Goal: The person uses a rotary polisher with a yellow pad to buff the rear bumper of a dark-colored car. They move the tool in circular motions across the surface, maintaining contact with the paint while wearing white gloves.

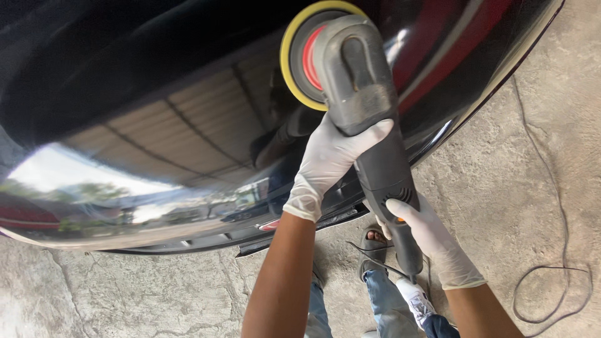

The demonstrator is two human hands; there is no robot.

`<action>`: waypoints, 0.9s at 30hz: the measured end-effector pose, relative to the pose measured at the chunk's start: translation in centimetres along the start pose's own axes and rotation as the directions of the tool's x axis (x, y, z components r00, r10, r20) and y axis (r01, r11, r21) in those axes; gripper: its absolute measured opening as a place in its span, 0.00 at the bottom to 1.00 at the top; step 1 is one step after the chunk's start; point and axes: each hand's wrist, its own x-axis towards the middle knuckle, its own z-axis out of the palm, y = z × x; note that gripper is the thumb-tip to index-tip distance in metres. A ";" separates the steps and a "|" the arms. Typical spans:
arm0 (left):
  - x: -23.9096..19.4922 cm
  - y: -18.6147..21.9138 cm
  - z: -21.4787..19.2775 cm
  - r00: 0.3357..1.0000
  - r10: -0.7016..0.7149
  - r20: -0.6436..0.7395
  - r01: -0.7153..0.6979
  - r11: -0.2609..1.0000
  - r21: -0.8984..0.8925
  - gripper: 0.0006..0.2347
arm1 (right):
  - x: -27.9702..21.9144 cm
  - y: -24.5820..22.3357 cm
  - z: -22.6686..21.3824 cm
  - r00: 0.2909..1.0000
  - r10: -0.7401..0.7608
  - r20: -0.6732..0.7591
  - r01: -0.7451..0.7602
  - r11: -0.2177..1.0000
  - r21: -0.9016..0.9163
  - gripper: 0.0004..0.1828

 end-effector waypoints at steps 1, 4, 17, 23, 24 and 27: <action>0.1 0.8 0.3 1.000 0.003 0.003 -0.003 1.000 0.002 0.29 | 0.2 0.0 -0.1 1.000 -0.004 -0.002 0.004 1.000 0.001 0.20; -0.1 2.9 0.8 0.998 -0.048 0.027 0.046 0.996 0.076 0.33 | -0.6 -1.9 2.1 0.998 -0.013 -0.067 0.015 0.999 0.039 0.20; -0.7 3.5 -6.0 0.999 -0.027 -0.033 0.026 0.999 -0.034 0.30 | 0.9 -0.2 9.6 0.997 -0.080 0.012 0.076 0.972 0.222 0.19; -1.6 3.3 -9.5 0.998 -0.022 -0.063 0.019 0.999 -0.047 0.32 | 1.0 1.4 12.7 0.995 -0.096 0.035 0.085 0.970 0.229 0.19; -1.5 3.0 -10.0 0.998 -0.009 -0.056 0.005 0.998 -0.057 0.32 | 1.0 1.6 13.1 0.995 -0.090 0.043 0.079 0.973 0.215 0.19; -2.6 3.5 -11.6 0.997 -0.024 -0.071 0.021 0.999 -0.043 0.32 | 0.6 1.0 14.6 0.996 -0.081 0.042 0.070 0.972 0.223 0.18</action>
